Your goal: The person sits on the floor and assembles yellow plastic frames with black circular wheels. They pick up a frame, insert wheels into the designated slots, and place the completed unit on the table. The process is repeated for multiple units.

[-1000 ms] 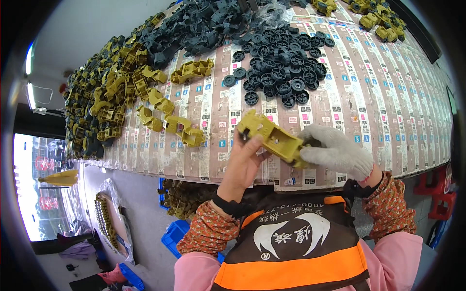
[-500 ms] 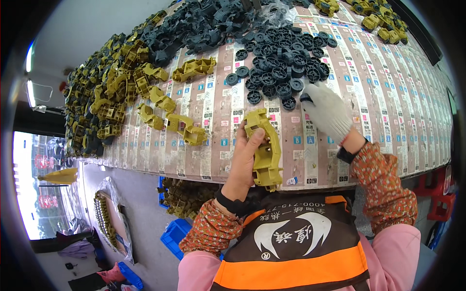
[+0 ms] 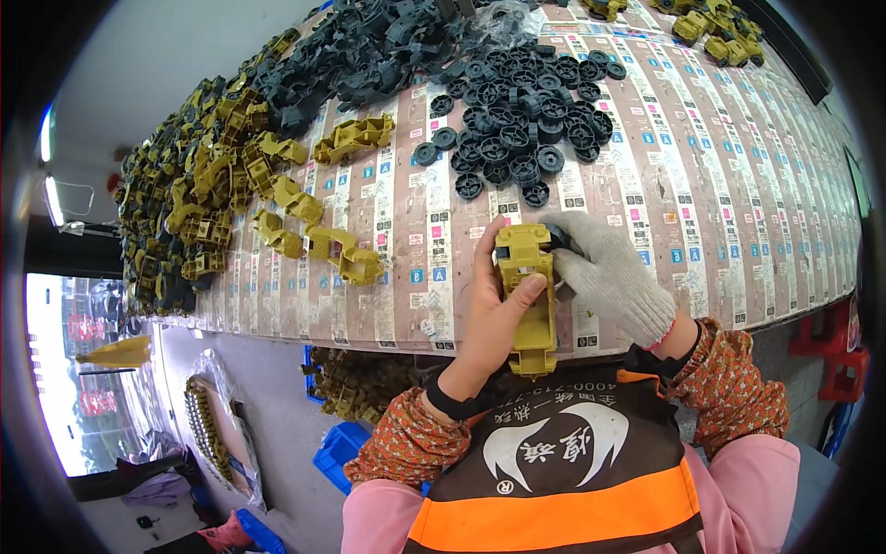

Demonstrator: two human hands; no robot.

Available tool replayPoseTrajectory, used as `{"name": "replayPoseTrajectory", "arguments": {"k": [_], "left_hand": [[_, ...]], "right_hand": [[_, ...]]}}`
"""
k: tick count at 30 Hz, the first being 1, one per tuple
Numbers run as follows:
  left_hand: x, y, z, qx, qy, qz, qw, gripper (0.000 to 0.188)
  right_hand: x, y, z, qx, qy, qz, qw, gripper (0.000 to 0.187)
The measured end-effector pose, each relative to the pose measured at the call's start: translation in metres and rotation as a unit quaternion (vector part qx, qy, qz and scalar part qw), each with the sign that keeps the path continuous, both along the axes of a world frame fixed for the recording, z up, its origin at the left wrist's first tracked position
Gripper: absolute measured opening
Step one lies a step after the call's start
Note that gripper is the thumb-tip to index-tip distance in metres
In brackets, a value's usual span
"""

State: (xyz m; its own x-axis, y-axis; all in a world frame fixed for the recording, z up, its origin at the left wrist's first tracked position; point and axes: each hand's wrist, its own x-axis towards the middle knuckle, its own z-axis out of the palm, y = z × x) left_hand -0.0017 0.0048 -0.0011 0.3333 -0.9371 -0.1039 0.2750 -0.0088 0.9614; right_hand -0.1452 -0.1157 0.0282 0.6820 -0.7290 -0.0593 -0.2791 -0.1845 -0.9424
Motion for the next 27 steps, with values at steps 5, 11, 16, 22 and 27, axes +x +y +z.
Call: {"name": "replayPoseTrajectory", "arguments": {"k": [5,11,16,22,27], "left_hand": [[-0.003,0.002,0.016,-0.005,-0.231,-0.026,0.973,0.085],[-0.002,0.005,0.003,-0.004,-0.116,-0.067,0.991,0.083],[0.007,-0.001,0.005,0.021,-0.023,-0.080,0.996,0.079],[0.018,-0.006,-0.004,0.014,0.058,0.051,0.997,0.073],[0.023,-0.007,-0.005,0.008,0.096,0.084,0.992,0.071]], "right_hand": [[-0.007,0.005,-0.003,-0.101,0.004,0.004,0.995,0.032],[-0.007,0.009,0.019,-0.175,0.159,0.063,0.970,0.027],[0.004,-0.045,0.005,-0.227,0.103,0.078,0.965,0.023],[0.035,-0.096,-0.003,-0.451,0.160,0.055,0.876,0.025],[0.035,-0.098,-0.015,-0.473,0.154,0.042,0.867,0.029]]}}
